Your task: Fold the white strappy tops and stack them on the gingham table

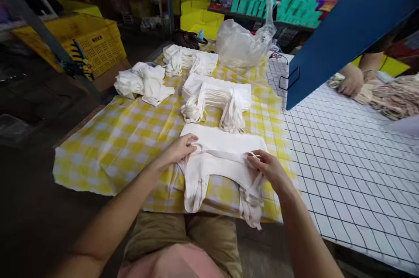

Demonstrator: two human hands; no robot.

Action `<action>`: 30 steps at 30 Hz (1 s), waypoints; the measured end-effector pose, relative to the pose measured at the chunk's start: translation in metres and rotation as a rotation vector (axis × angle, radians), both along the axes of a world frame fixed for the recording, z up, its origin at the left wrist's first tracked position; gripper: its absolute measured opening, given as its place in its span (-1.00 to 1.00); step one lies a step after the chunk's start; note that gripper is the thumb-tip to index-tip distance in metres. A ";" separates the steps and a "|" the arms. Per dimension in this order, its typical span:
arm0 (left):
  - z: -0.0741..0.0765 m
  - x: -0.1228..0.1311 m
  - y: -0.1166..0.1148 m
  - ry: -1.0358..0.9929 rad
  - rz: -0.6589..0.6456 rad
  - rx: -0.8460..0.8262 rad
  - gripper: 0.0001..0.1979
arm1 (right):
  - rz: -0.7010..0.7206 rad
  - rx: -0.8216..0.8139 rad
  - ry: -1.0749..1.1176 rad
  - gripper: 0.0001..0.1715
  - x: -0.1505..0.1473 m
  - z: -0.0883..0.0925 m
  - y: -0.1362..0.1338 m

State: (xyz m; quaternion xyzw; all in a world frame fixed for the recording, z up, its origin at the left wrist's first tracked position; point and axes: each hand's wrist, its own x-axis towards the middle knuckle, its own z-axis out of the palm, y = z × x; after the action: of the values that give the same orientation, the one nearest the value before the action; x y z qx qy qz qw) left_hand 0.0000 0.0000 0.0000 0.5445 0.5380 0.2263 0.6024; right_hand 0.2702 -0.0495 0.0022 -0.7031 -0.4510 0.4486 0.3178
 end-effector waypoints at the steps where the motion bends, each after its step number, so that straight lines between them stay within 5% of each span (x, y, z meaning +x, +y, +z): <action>1: 0.000 -0.005 -0.011 -0.046 0.000 0.005 -0.65 | 0.015 -0.012 0.025 -0.37 0.003 0.002 -0.009; 8: 0.000 -0.028 -0.079 -0.317 0.105 -0.081 -0.51 | 0.076 -0.092 0.095 -0.39 0.018 0.024 -0.077; 14: -0.002 -0.031 -0.105 -0.374 0.212 -0.134 -0.50 | -0.036 -0.045 0.191 -0.43 0.023 0.028 -0.109; 23: -0.001 -0.024 -0.118 -0.342 0.161 -0.114 -0.49 | -0.001 0.073 -0.250 -0.58 -0.009 -0.016 -0.113; 30: -0.010 -0.029 -0.123 -0.143 0.020 -0.016 -0.48 | -0.236 0.162 -0.477 -0.70 -0.010 -0.035 -0.126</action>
State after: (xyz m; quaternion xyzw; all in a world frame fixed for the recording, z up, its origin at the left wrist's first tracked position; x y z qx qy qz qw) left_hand -0.0288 -0.1228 -0.0104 0.5165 0.5008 0.2663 0.6414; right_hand 0.2605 -0.1754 -0.0331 -0.8088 -0.4625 0.1926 0.3080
